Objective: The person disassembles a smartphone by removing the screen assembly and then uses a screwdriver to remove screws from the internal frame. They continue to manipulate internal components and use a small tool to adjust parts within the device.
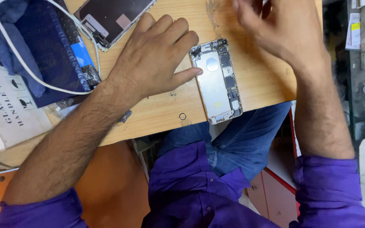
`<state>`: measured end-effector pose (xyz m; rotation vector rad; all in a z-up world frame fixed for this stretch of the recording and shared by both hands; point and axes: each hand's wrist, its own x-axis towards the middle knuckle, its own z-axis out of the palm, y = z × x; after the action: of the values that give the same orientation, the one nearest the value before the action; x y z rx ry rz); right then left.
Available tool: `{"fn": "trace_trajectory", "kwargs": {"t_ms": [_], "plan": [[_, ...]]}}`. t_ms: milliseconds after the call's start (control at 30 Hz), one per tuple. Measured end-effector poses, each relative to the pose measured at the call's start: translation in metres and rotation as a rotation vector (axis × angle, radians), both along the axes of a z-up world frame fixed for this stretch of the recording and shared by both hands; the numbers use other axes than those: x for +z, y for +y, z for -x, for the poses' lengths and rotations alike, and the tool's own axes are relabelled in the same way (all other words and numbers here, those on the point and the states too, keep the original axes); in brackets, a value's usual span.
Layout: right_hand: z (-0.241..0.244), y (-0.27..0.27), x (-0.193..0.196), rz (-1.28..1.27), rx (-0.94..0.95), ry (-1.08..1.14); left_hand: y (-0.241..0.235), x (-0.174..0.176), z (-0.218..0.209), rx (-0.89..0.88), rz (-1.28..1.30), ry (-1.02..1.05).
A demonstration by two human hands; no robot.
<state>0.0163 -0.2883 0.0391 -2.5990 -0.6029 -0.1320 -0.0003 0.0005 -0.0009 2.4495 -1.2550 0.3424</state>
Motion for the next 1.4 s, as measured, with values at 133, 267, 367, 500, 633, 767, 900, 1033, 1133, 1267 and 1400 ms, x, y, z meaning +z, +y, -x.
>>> {"fn": "trace_trajectory", "kwargs": {"t_ms": [133, 267, 367, 500, 633, 767, 900, 1033, 1133, 1267, 1400], "plan": [[0.017, 0.006, 0.017, 0.052, 0.167, 0.182, 0.0, -0.001, -0.001, -0.009, -0.006, 0.018], [0.015, 0.013, 0.018, 0.198, 0.164, 0.211, 0.0, 0.002, 0.0, -0.01, -0.011, -0.001], [0.014, 0.019, 0.015, 0.288, 0.149, 0.248, 0.0, 0.002, 0.0, -0.009, -0.015, 0.006], [0.014, 0.023, 0.013, 0.294, 0.16, 0.212, 0.0, 0.0, 0.0, -0.006, -0.02, -0.012], [0.012, 0.025, 0.014, 0.306, 0.147, 0.255, 0.0, 0.0, 0.001, -0.001, -0.026, -0.01], [0.01, 0.029, 0.017, 0.373, 0.128, 0.28, 0.0, 0.0, 0.001, -0.003, -0.027, -0.031], [0.009, 0.035, 0.02, 0.414, 0.121, 0.317, 0.0, 0.0, 0.0, -0.006, -0.028, -0.028], [0.01, 0.033, 0.02, 0.368, 0.121, 0.305, 0.001, 0.0, 0.0, -0.012, -0.015, -0.039], [0.014, 0.027, 0.02, 0.215, 0.11, 0.313, 0.001, -0.001, 0.0, -0.006, -0.021, -0.027], [0.024, 0.017, 0.013, 0.126, 0.098, 0.261, 0.0, -0.001, 0.0, -0.007, -0.012, -0.014], [0.033, 0.01, 0.006, 0.091, 0.114, 0.204, 0.002, 0.001, 0.0, -0.017, -0.015, 0.006]]}}
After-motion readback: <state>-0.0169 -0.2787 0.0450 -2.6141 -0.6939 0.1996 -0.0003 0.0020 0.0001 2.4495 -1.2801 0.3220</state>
